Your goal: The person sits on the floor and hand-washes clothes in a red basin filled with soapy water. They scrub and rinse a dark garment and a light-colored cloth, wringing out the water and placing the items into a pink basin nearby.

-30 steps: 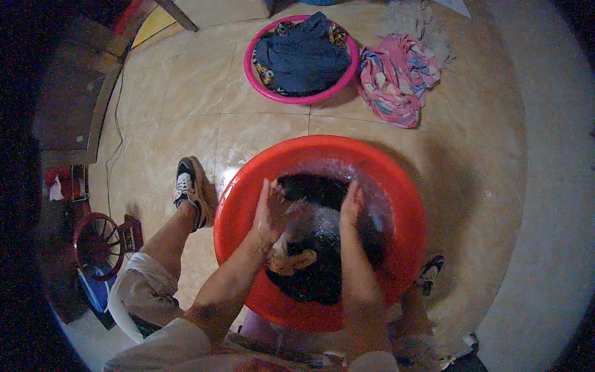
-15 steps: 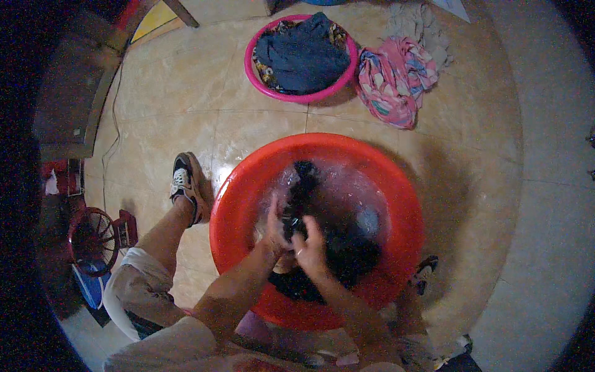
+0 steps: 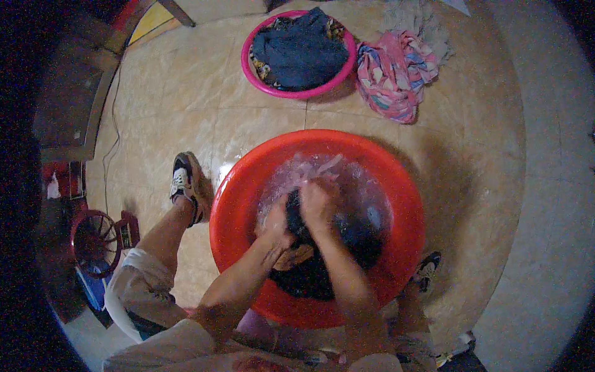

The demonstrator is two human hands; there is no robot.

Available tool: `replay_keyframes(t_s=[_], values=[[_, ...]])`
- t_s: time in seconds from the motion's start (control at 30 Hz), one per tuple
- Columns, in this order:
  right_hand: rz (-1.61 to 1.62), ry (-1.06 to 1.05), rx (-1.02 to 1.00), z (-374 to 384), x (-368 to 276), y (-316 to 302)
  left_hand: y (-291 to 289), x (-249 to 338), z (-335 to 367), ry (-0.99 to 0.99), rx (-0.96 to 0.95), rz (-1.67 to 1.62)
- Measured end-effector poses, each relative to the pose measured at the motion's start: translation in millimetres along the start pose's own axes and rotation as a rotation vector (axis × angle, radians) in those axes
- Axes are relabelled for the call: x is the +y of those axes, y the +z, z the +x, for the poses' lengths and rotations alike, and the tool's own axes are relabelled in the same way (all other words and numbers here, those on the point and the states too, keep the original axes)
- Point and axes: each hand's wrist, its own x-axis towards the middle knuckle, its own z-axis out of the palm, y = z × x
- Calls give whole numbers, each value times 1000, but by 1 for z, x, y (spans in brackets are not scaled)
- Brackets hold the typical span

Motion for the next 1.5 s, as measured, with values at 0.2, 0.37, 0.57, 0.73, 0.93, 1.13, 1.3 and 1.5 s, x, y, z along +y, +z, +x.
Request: replay_keyframes(t_s=[0.2, 0.37, 0.57, 0.73, 0.93, 1.13, 1.3, 1.5], values=[[208, 689, 253, -20, 88, 24, -23, 41, 2, 395, 20, 396], [-224, 46, -420, -45, 53, 23, -65, 6, 42, 393, 136, 319], [341, 513, -46, -38, 60, 7, -34, 7, 75, 11, -399, -153], [440, -107, -280, -64, -66, -46, -12, 10, 26, -145, -407, -139], [90, -348, -177, -60, -92, -55, 27, 30, -32, -138, -279, 186], [113, 478, -170, 8, 33, -22, 65, 26, -83, 144, 35, 456], [153, 680, 271, -24, 104, 8, -24, 36, -3, 219, 1, 169], [-260, 277, -453, -53, 83, 7, -49, -17, -29, -199, 149, 251]])
